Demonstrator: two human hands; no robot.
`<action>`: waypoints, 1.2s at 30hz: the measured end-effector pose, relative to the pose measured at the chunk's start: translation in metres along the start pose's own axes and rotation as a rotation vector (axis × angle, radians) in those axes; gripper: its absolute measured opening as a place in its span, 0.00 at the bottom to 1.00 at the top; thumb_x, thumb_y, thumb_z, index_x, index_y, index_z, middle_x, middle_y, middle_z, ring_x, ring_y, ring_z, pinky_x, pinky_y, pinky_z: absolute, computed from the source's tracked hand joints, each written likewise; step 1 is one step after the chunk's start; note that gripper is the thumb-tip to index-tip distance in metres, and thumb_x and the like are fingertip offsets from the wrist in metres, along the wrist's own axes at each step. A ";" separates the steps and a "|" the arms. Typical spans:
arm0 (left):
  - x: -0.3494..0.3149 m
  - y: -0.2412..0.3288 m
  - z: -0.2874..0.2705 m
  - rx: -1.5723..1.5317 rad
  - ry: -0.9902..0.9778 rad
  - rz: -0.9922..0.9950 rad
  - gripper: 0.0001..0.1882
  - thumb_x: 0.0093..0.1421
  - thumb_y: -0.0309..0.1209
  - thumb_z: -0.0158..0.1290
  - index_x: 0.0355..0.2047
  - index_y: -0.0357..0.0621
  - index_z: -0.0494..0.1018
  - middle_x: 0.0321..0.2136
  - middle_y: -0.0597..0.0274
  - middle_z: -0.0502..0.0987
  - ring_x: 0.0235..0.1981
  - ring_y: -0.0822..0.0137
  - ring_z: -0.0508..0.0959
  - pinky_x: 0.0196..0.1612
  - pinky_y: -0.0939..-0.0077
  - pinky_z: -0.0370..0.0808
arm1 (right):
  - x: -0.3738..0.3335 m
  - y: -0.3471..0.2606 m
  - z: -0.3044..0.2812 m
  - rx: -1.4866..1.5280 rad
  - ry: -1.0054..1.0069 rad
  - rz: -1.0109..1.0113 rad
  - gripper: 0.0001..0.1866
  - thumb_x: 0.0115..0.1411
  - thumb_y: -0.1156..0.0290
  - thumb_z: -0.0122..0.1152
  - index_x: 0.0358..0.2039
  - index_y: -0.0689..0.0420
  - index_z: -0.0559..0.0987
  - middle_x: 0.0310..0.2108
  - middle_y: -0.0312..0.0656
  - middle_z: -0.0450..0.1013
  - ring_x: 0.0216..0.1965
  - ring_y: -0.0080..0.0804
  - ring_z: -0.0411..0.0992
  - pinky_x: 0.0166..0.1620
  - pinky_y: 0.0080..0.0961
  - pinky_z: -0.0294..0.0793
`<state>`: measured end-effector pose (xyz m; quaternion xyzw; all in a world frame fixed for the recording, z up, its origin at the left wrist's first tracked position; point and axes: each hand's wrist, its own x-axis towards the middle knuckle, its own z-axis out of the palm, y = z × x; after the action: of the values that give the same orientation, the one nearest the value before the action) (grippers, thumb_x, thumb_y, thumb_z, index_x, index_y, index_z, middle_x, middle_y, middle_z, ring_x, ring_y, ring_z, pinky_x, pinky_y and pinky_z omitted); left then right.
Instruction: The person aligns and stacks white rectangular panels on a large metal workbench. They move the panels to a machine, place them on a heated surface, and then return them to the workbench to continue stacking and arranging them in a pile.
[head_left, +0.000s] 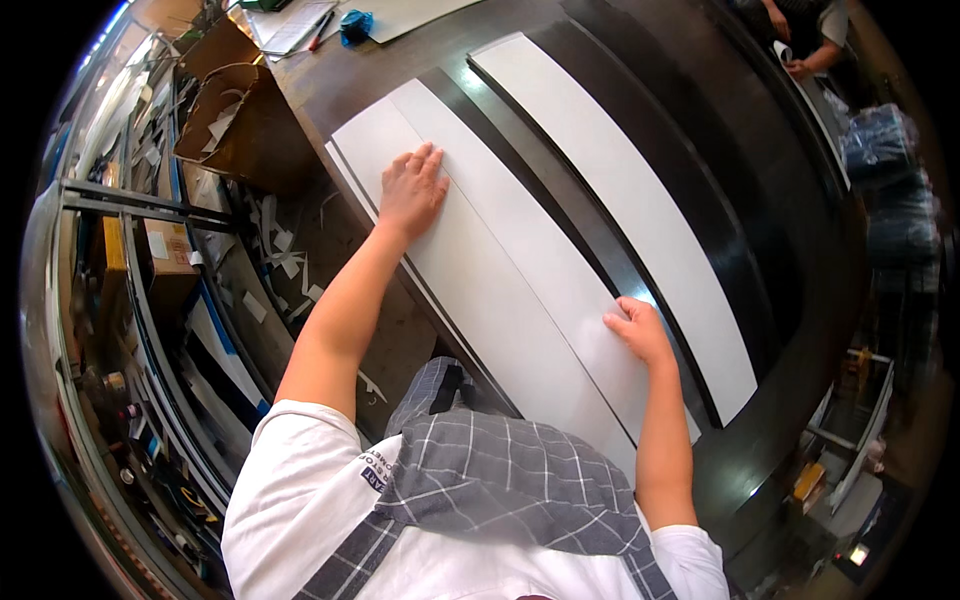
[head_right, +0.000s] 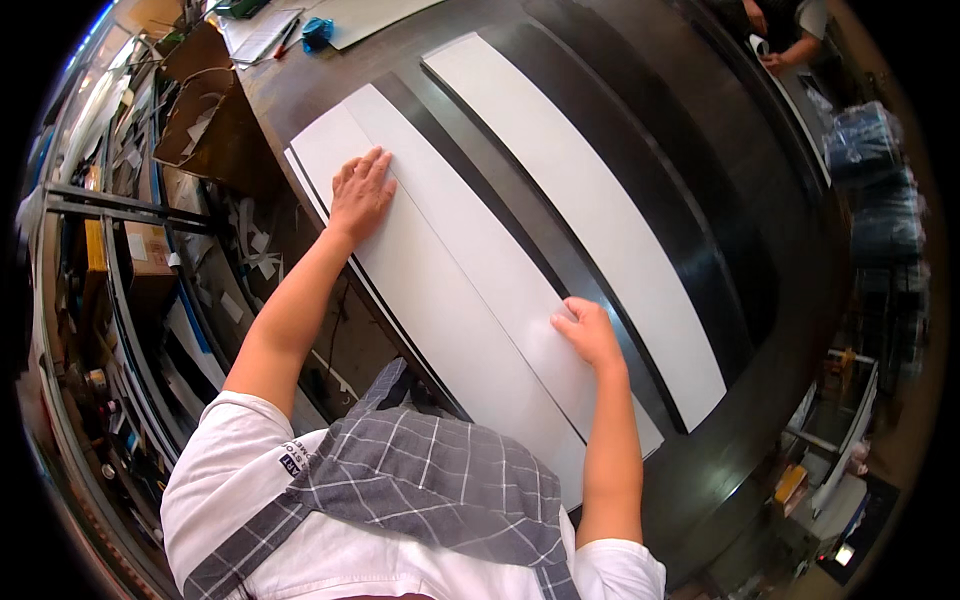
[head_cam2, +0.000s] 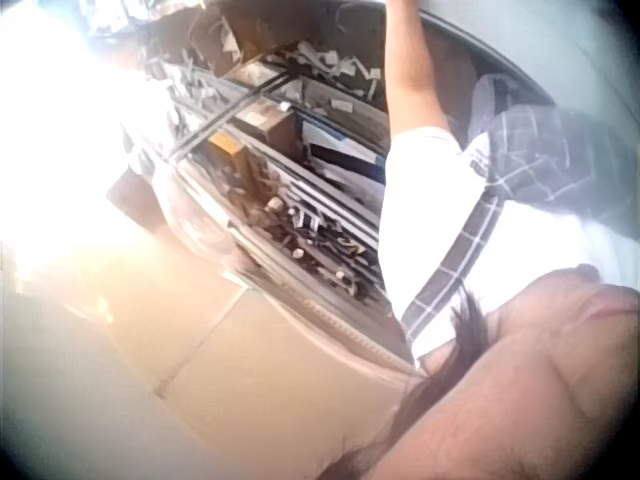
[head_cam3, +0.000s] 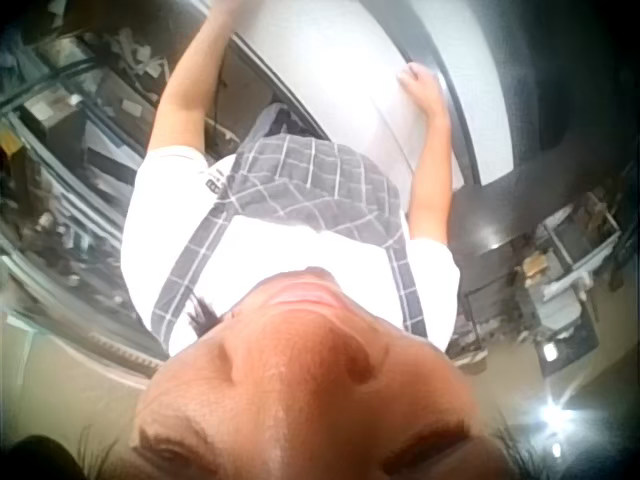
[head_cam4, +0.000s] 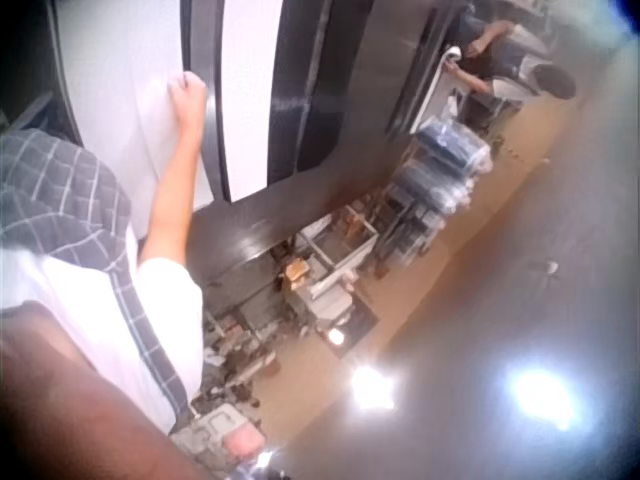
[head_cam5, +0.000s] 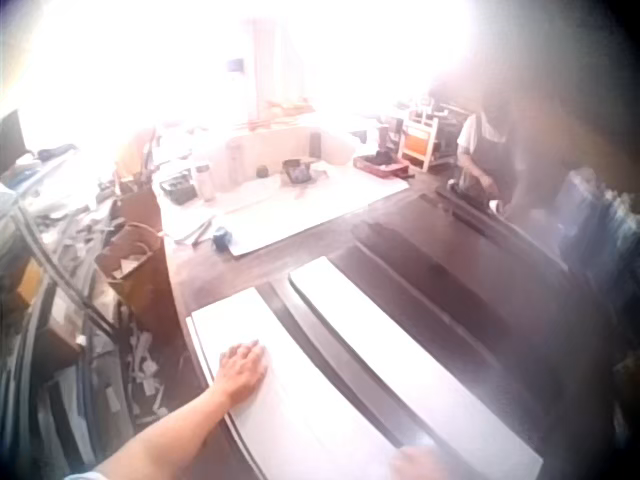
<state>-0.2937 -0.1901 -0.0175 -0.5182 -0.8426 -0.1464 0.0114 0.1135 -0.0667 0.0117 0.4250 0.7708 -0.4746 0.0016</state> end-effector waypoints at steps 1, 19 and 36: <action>-0.004 -0.003 -0.003 0.003 -0.012 -0.028 0.26 0.63 0.43 0.44 0.61 0.50 0.62 0.63 0.62 0.59 0.62 0.55 0.57 0.63 0.59 0.51 | -0.002 -0.013 -0.002 0.033 -0.004 0.008 0.14 0.50 0.67 0.63 0.29 0.66 0.72 0.21 0.46 0.67 0.25 0.30 0.65 0.32 0.30 0.66; -0.005 -0.010 0.010 0.075 0.001 -0.015 0.26 0.65 0.46 0.40 0.61 0.55 0.62 0.64 0.67 0.58 0.63 0.56 0.56 0.64 0.59 0.49 | -0.075 0.012 -0.033 -0.237 0.070 0.311 0.19 0.47 0.63 0.64 0.21 0.66 0.69 0.18 0.52 0.63 0.21 0.43 0.63 0.28 0.36 0.64; -0.004 -0.016 0.013 0.071 0.009 0.001 0.27 0.63 0.46 0.41 0.61 0.56 0.61 0.63 0.67 0.59 0.62 0.55 0.56 0.64 0.57 0.50 | -0.075 0.009 -0.029 -0.306 0.069 0.358 0.16 0.46 0.63 0.61 0.21 0.65 0.71 0.21 0.55 0.69 0.26 0.49 0.69 0.30 0.40 0.67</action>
<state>-0.3039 -0.1971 -0.0342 -0.5174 -0.8468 -0.1187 0.0334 0.1794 -0.0931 0.0514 0.5657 0.7456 -0.3296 0.1241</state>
